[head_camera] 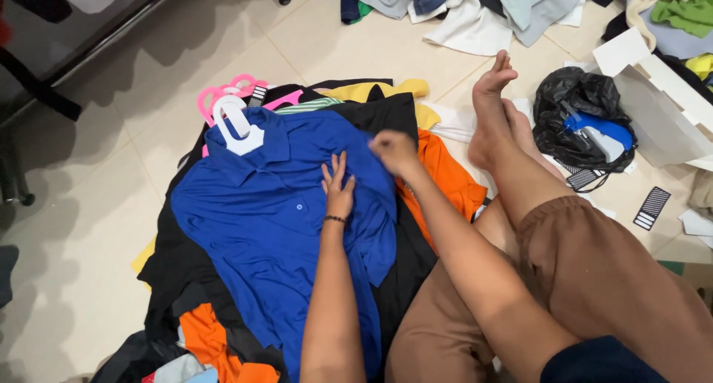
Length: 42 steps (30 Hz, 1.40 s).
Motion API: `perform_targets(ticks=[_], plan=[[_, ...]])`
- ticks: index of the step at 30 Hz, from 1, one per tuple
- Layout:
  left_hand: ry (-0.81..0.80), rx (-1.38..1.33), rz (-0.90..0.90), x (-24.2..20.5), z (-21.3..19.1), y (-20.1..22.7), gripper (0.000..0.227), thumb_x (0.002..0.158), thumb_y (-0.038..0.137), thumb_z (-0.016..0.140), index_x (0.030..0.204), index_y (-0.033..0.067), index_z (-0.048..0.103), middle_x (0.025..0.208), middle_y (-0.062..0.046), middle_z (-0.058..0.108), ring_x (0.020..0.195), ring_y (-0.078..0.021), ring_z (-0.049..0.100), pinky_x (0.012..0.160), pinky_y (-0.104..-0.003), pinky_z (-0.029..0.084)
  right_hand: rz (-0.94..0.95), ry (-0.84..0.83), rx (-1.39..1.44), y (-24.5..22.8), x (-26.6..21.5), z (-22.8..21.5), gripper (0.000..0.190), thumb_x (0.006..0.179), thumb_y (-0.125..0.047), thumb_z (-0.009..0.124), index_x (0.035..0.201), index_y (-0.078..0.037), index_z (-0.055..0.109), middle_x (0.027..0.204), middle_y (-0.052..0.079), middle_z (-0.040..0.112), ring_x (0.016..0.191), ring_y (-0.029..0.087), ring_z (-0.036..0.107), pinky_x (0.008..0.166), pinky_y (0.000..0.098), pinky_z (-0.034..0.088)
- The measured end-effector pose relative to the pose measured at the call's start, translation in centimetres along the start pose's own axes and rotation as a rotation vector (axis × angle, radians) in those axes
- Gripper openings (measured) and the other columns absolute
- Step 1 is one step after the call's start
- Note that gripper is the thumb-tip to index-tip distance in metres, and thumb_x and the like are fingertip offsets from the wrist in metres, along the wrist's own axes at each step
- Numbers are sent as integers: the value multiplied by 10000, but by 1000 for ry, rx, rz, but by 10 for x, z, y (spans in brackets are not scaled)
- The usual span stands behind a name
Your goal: The person is sitting on the floor, sorting through a pile of clothes and placing individual shirts onto plastic hangers.
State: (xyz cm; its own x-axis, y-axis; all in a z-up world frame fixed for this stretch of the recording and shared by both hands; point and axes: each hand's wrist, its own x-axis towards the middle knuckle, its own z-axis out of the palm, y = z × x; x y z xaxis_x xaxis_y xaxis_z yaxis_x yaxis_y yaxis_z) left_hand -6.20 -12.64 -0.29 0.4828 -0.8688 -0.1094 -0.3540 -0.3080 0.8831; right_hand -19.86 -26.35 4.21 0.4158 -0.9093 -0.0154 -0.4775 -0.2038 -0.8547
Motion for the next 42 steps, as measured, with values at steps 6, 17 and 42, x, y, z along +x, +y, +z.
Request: perform_targets(ticks=[6, 17, 42], plan=[[7, 384, -129, 24, 17, 25, 856, 947, 268, 595, 1624, 509, 131, 1730, 34, -105, 1511, -449, -255, 1139, -726, -162, -30, -44, 255, -35, -1, -85, 437, 951, -353, 705, 1303, -95, 674, 1319, 218, 656, 1301, 382, 571, 1115, 467, 449], [94, 562, -229, 55, 12, 43, 1026, 846, 404, 641, 1634, 468, -12, 1708, -27, -202, 1452, -524, -312, 1086, -806, -169, 116, 127, 294, 2, 14, -109, 260, 917, -347, 796, 1035, -210, 609, 772, 33, 696, 708, 193, 647, 612, 333, 523], [313, 617, -145, -186, 27, 25, 497, 1055, 441, 410, 1527, 299, 474, 1716, -12, 195, 1574, -346, 90, 1200, -650, -23, -336, 152, -194, -2, -101, -9, 429, 1031, -238, 631, 1457, -217, 576, 1563, 133, 456, 1479, 370, 360, 1230, 555, 223]])
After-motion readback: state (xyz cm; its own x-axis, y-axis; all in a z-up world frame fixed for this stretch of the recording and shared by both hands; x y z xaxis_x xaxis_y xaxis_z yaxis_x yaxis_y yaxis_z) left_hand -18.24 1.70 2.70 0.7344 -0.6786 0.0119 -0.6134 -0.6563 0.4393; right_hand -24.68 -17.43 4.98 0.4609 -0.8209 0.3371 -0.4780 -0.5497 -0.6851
